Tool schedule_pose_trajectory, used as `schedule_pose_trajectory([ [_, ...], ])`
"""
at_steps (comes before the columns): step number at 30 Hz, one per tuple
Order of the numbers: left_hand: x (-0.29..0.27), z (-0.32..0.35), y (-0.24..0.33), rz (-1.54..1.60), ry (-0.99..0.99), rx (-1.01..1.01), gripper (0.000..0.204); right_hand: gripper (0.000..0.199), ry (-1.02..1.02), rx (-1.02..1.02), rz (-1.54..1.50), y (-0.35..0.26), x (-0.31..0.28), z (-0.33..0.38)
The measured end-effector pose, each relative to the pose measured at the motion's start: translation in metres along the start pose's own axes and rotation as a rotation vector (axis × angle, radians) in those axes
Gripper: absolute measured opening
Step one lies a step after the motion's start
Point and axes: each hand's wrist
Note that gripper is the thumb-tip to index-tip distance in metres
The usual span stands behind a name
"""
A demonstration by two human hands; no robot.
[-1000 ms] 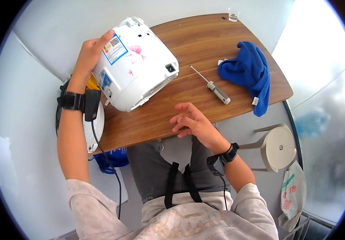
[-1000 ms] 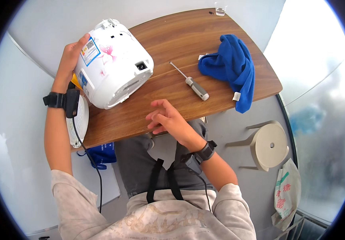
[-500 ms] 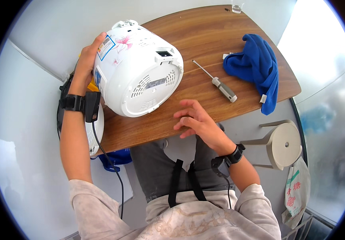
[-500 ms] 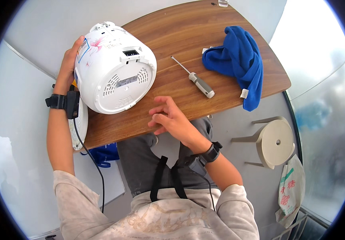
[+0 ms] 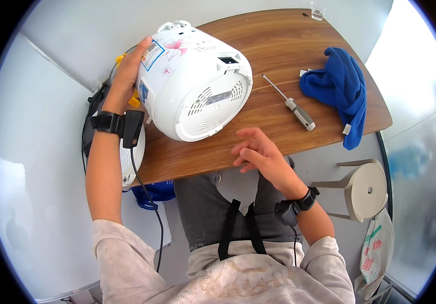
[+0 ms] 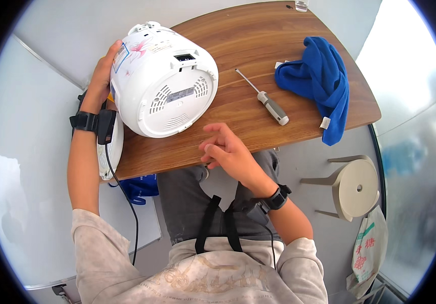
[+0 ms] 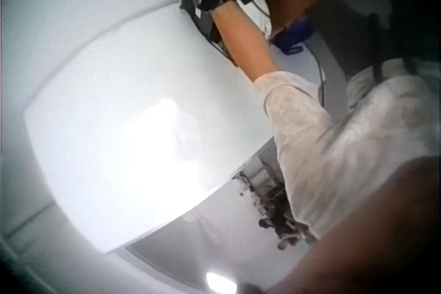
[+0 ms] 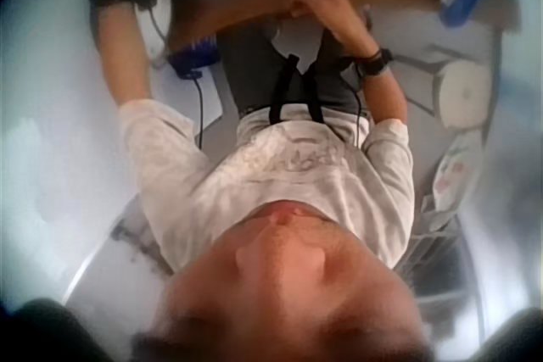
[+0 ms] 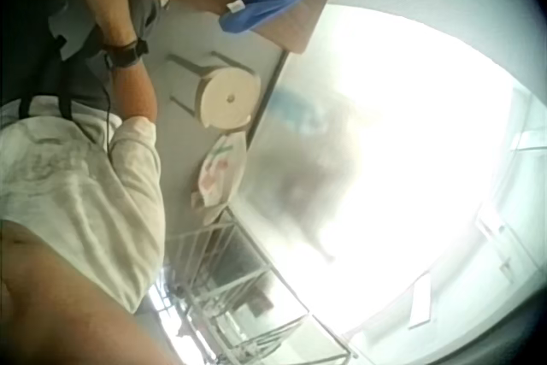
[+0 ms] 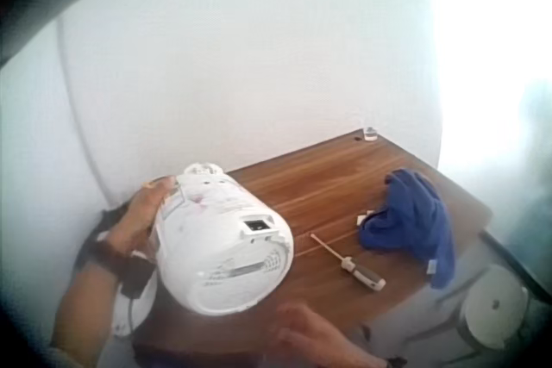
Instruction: The person assembles a rice cooker by inserting a small plastic component into the lid, attaching the lid to the main body, and securing a side latch with a screwdriver. The person handles the lid, main body, and a screwdriver during the process.
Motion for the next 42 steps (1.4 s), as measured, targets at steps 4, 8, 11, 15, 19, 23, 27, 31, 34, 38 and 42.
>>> schedule_pose_trajectory([
  [4,-0.003,0.001,-0.007,-0.003,-0.038,0.018,0.076,0.032,-0.039,-0.19,0.124,-0.009,0.017,0.003],
  [8,-0.005,0.002,-0.012,-0.001,-0.026,0.022,0.079,0.033,-0.007,-0.462,0.375,-0.027,0.035,-0.009],
  [11,0.003,0.015,0.002,-0.02,-0.028,0.025,0.081,0.037,0.048,-0.561,0.494,-0.037,0.049,-0.015],
  [15,0.013,0.03,0.022,-0.045,-0.019,0.056,0.085,0.047,0.194,-0.742,0.739,-0.036,0.066,-0.024],
  [19,0.015,0.028,0.02,-0.073,-0.026,0.09,0.088,0.051,0.364,-0.666,0.917,-0.04,0.077,-0.028],
  [23,0.015,0.023,0.019,-0.089,-0.065,0.095,0.09,0.04,0.334,-0.725,0.836,-0.042,0.072,-0.029],
  [27,0.018,0.02,0.022,-0.084,-0.1,0.078,0.09,0.028,0.312,-0.791,0.75,-0.039,0.063,-0.03],
  [31,0.018,0.018,0.02,-0.004,-0.083,0.053,0.085,0.021,0.222,-0.796,0.654,-0.038,0.057,-0.026],
  [34,0.02,0.025,0.019,0.055,-0.051,0.01,0.081,0.016,0.156,-0.771,0.595,-0.031,0.048,-0.024],
  [38,0.021,0.036,0.023,0.134,-0.055,-0.026,0.075,0.015,0.132,-0.668,0.648,-0.021,0.035,-0.021],
  [42,0.018,0.039,0.013,0.235,0.003,-0.07,0.068,0.02,0.204,-0.655,0.675,-0.019,0.031,-0.021],
])
Point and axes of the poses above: each hand's wrist, its own z-axis away from the middle knuckle, its own x-axis out of the palm, y = z × x, and after that the axes turned 12 degrees about -z, right-handed
